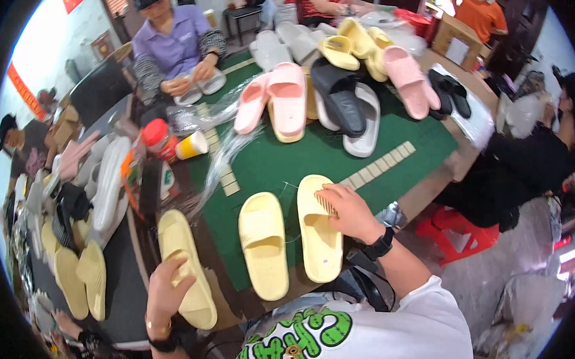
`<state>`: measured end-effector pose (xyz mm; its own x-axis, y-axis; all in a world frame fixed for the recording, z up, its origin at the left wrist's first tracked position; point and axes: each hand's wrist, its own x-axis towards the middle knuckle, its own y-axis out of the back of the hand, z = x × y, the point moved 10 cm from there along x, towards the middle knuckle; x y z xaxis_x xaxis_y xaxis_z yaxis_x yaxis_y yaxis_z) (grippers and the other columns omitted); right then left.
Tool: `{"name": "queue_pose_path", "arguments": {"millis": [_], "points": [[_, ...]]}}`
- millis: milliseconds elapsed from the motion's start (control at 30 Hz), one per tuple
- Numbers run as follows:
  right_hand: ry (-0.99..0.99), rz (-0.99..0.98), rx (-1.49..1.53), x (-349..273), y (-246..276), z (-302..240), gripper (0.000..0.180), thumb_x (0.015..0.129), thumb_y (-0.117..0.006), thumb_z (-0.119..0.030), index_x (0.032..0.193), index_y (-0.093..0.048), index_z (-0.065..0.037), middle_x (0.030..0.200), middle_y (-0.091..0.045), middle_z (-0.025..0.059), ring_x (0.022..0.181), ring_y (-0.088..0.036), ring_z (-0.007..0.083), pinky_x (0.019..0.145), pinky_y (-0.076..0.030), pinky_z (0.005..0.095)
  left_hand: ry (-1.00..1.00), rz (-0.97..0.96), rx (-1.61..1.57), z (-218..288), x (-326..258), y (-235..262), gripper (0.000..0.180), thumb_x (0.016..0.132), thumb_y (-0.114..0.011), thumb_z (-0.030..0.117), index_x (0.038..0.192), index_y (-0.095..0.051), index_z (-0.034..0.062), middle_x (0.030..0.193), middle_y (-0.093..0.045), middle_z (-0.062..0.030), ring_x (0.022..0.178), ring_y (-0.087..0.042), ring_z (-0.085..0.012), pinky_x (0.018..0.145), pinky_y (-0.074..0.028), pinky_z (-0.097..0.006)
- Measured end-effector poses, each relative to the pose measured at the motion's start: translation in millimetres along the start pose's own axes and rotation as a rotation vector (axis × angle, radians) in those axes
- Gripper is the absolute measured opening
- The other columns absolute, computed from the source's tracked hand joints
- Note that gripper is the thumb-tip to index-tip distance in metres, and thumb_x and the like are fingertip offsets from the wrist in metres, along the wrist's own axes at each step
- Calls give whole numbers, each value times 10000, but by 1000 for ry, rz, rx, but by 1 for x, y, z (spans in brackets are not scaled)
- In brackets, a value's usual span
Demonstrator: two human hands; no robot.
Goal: Inspecting foam slippers and removing excess material/debris at a manufacturing finishing table.
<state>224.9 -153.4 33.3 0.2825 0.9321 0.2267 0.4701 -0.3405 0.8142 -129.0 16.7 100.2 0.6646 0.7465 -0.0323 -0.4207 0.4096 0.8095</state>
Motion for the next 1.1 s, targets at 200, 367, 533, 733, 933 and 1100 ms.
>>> {"name": "queue_pose_path", "arguments": {"millis": [200, 367, 533, 733, 933, 1100], "points": [[-100, 535, -57, -17, 126, 49, 438, 668, -559, 66, 1090, -636, -22, 1120, -623, 161, 1057, -593, 327, 953, -464, 370, -119, -19, 199, 3, -55, 1, 654, 535, -860, 95, 1120, -578, 12, 1117, -595, -176, 1071, -535, -388, 928, -431, -445], [-429, 933, 33, -73, 209, 160, 437, 804, -547, 18, 1241, -561, 9, 1216, -594, 164, 1150, -557, 275, 1019, -412, 352, -96, 14, 240, -4, -52, -1, 707, 505, -869, 141, 1131, -561, 27, 1134, -581, -172, 1092, -525, -390, 944, -419, -454], [-422, 722, -295, -69, 189, 190, 454, 825, -607, -81, 1267, -542, 3, 1293, -539, 198, 1183, -513, 365, 1048, -372, 438, -143, -16, 192, -5, -41, -7, 584, 541, -858, 190, 1032, -583, 32, 987, -595, -142, 1003, -556, -358, 896, -427, -453], [-339, 670, 185, -38, 132, 90, 329, 886, -559, -11, 1214, -578, -27, 1172, -585, 107, 1025, -578, 191, 843, -487, 321, -319, -170, 301, 39, -45, -19, 486, 583, -833, 205, 969, -579, 52, 932, -574, -127, 941, -551, -335, 868, -420, -431], [-134, 108, 794, 30, -12, -6, 423, 938, -614, -259, 1276, -505, -29, 1140, -599, 72, 917, -619, 134, 772, -528, 302, -642, -324, 307, 112, -47, -50, 343, 623, -801, 226, 823, -580, 56, 817, -585, -103, 812, -573, -308, 805, -451, -406], [-225, -130, 895, 36, -44, -38, 338, 930, -604, -278, 1127, -592, -5, 928, -661, 70, 788, -608, 137, 684, -503, 322, -711, -292, 227, 133, -52, -71, 333, 614, -737, 91, 911, -596, 39, 889, -574, -143, 920, -547, -351, 920, -411, -466]]}}
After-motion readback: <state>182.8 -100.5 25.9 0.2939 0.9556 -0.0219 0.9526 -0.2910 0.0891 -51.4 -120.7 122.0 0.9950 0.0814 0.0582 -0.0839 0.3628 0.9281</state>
